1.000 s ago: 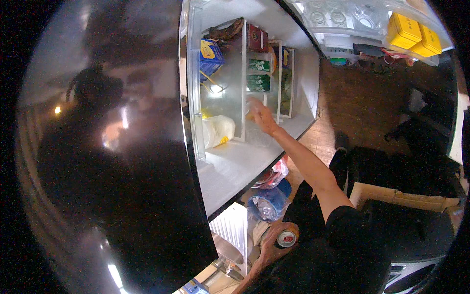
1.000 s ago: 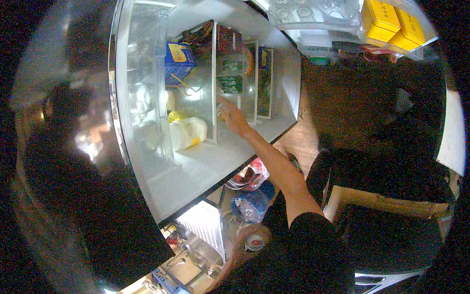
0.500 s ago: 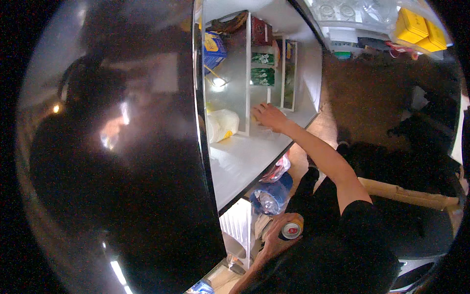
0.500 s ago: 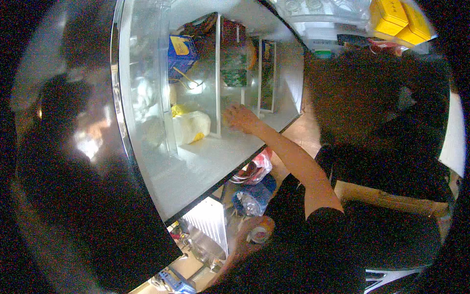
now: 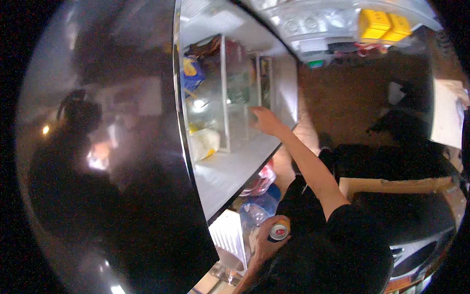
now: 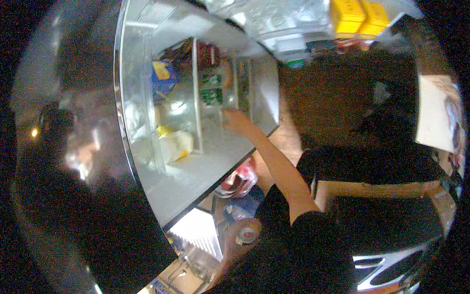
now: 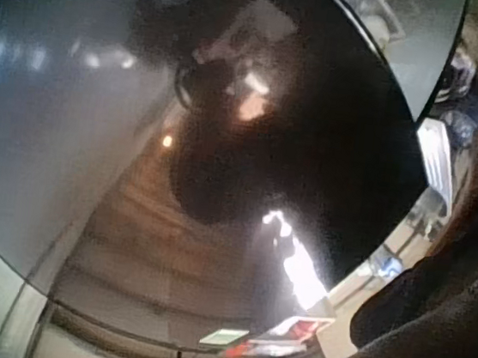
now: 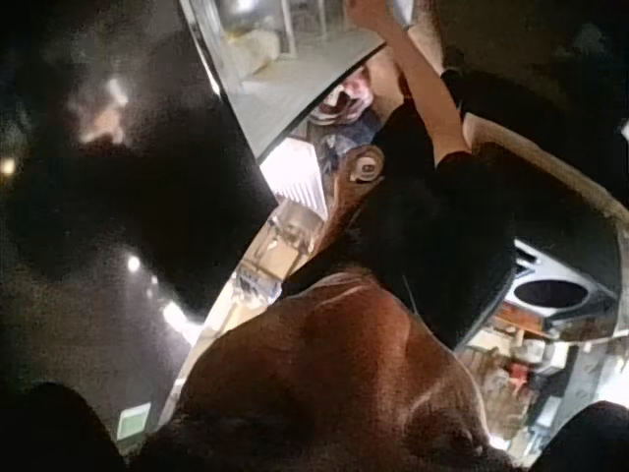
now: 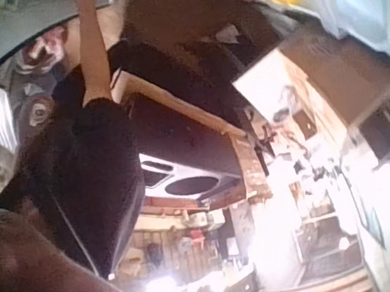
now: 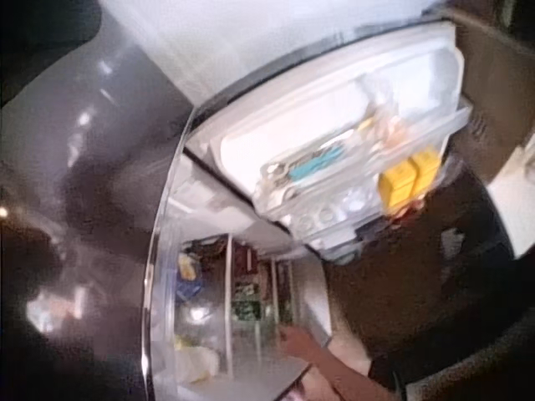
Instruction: The person retrieves ice from a refrigerator, places it into a metal cup, then retrieves a canned beverage, opens it, and pours it into the cup with ice. The person then closes the cup with a lid.
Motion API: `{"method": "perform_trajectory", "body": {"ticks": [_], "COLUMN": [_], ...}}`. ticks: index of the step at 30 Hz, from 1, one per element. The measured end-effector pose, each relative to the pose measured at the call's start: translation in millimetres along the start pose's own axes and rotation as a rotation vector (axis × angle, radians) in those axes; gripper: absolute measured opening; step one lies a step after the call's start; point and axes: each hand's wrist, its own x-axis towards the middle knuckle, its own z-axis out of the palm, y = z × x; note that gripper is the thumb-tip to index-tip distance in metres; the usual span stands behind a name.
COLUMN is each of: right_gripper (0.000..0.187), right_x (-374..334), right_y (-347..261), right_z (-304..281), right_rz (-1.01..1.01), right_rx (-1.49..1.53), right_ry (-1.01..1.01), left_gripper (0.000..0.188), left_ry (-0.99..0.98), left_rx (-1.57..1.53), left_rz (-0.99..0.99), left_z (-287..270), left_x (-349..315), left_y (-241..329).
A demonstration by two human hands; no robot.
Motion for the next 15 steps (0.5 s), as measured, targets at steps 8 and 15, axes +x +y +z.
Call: {"method": "perform_trajectory", "body": {"ticks": [8, 15], "right_gripper": [0.014, 0.033], "right_x": [-70, 3], "right_y": [-102, -220], "right_z": [-324, -540], "right_rz": [-0.263, -0.454], "right_rx": [-0.132, -1.067], "right_ry": [1.738, 1.113], "left_gripper": [0.067, 0.064], "left_ry": [-0.012, -0.039], "left_rx": [0.072, 0.097], "left_rz": [0.266, 0.528], "left_z": [1, -16], "left_x": [21, 27], "left_y": [23, 45]}}
